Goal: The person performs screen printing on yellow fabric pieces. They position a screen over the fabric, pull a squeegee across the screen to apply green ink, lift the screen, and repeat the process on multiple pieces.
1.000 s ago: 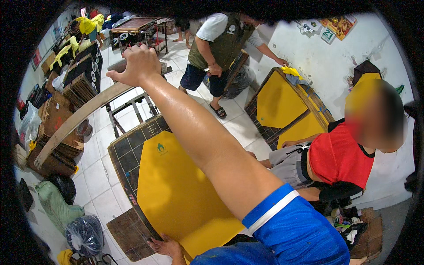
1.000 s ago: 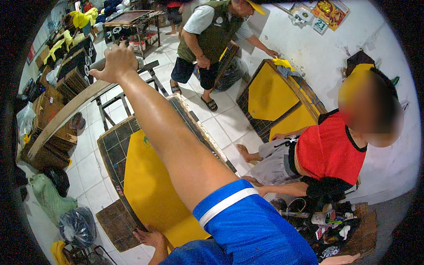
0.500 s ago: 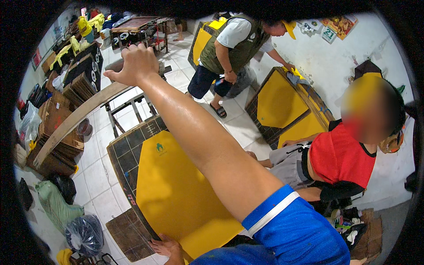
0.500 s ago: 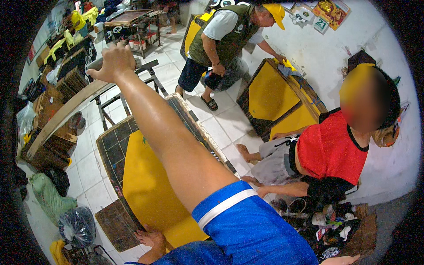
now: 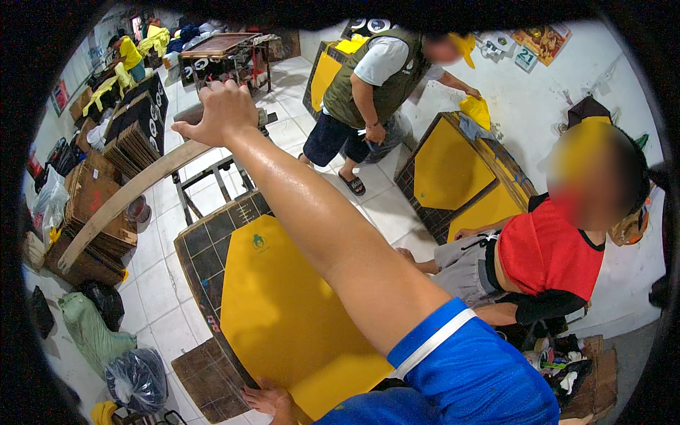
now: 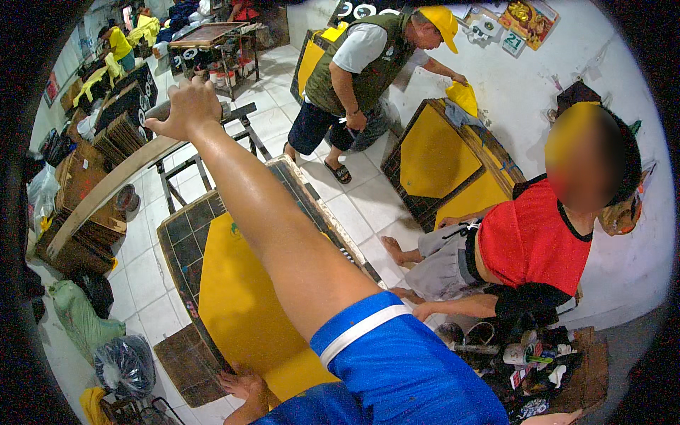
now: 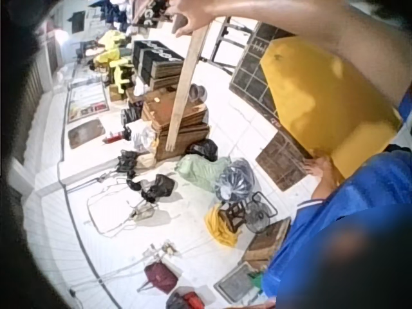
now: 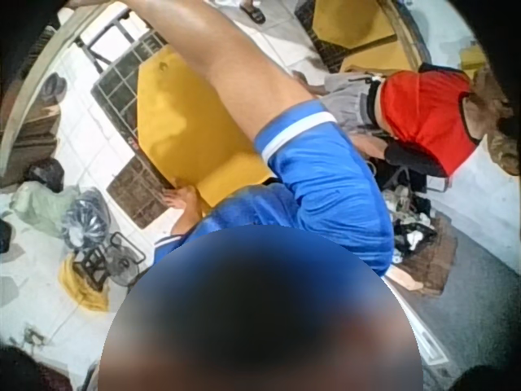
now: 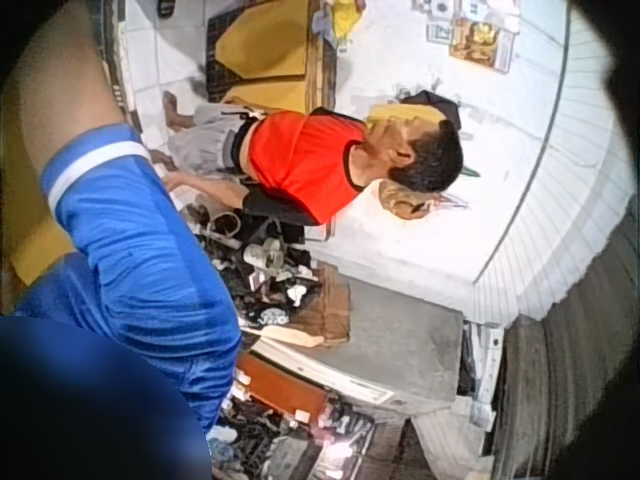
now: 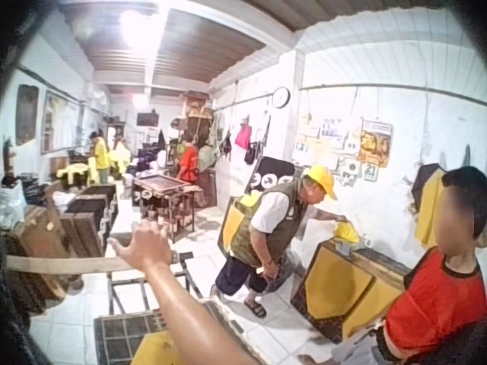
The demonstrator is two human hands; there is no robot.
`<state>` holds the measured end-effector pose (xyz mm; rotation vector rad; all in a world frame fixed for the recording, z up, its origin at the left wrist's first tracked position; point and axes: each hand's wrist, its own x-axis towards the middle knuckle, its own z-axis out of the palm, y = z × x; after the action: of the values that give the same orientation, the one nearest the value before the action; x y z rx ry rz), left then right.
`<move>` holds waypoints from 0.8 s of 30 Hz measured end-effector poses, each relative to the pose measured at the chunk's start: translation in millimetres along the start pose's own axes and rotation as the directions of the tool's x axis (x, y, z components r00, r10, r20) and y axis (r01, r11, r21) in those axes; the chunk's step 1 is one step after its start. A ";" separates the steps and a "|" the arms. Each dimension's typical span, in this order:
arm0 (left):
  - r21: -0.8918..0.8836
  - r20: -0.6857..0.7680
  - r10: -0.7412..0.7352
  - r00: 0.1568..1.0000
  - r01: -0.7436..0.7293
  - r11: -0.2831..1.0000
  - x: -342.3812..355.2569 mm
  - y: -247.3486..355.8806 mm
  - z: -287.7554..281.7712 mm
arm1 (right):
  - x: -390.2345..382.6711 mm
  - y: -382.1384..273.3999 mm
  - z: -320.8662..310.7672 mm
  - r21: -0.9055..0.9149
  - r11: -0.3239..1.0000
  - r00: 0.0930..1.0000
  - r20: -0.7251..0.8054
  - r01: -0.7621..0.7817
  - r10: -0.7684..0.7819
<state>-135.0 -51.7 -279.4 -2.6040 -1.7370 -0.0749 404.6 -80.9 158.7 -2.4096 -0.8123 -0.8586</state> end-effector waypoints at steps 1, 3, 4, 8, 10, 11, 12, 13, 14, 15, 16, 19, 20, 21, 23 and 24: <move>-0.018 0.003 -0.015 1.000 0.015 1.000 -0.1 0.6 -1.7 | 0.3 0.1 -0.3 -0.006 1.000 1.000 0.000 0.001 -0.001; -0.041 0.039 -0.021 0.999 0.023 0.999 -0.2 2.8 -7.9 | 0.8 0.1 -1.0 0.016 1.000 1.000 0.018 -0.003 0.003; -0.045 0.071 -0.012 0.997 0.016 0.999 0.1 3.6 -12.0 | 1.1 0.5 -1.5 0.020 1.000 1.000 0.019 -0.008 0.007; -0.044 0.169 -0.041 0.985 0.049 0.998 1.2 4.2 -21.6 | 2.6 0.1 -1.3 0.028 1.000 1.000 -0.010 -0.001 0.001; 0.035 0.182 -0.008 0.983 0.001 0.999 2.0 1.0 -18.7 | 3.8 0.4 -0.4 0.041 0.999 1.000 0.003 -0.011 0.010; 0.084 0.171 0.023 0.985 -0.038 0.996 3.1 -1.2 -15.6 | 4.4 0.5 0.2 0.037 0.999 1.000 -0.021 0.003 -0.002; 0.068 0.153 0.019 0.988 -0.029 0.997 4.0 -2.9 -11.4 | 5.2 0.7 0.7 0.027 1.000 0.999 -0.046 0.014 -0.013; 0.064 0.117 0.027 0.993 -0.035 0.997 4.8 -4.3 -7.3 | 5.6 0.8 1.3 0.010 1.000 0.999 -0.042 0.013 -0.013; 0.085 0.156 -0.005 0.988 -0.008 0.996 5.5 -5.5 -3.5 | 5.9 0.8 1.5 0.022 1.000 0.999 -0.041 0.013 -0.012; 0.042 0.082 -0.007 0.997 0.004 0.999 4.8 -5.4 -0.6 | 6.5 1.0 1.6 0.023 1.000 1.000 -0.015 0.003 -0.003; 0.020 0.083 -0.049 0.995 0.047 0.999 3.7 -4.1 1.4 | 6.9 1.0 1.4 0.017 1.000 1.000 0.006 -0.004 0.003; 0.008 0.068 -0.100 0.993 0.100 0.995 -0.2 3.2 -0.8 | 7.1 0.6 0.3 0.018 1.000 1.000 0.006 -0.002 0.002; 0.014 0.059 -0.106 0.993 0.105 0.994 -1.5 5.7 -3.3 | 6.9 0.3 -0.2 0.008 1.000 1.000 0.004 -0.004 0.004; -0.004 0.049 -0.099 0.994 0.099 0.995 -2.5 7.2 -5.7 | 6.4 0.0 -0.7 0.013 1.000 1.000 0.003 -0.001 0.001; -0.048 -0.014 -0.055 0.998 0.054 0.997 -2.6 7.2 -8.4 | 5.7 -0.2 -1.5 0.003 1.000 1.000 0.005 -0.002 0.002; 0.001 0.050 -0.075 0.996 0.075 0.997 -1.3 5.7 -7.4 | 5.5 -0.2 -1.9 0.025 1.000 1.000 -0.004 0.002 -0.002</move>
<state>-130.6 -55.4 -272.0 -2.5622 -1.8510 -0.0110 407.3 -79.8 163.8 -2.3850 -0.8195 -0.8482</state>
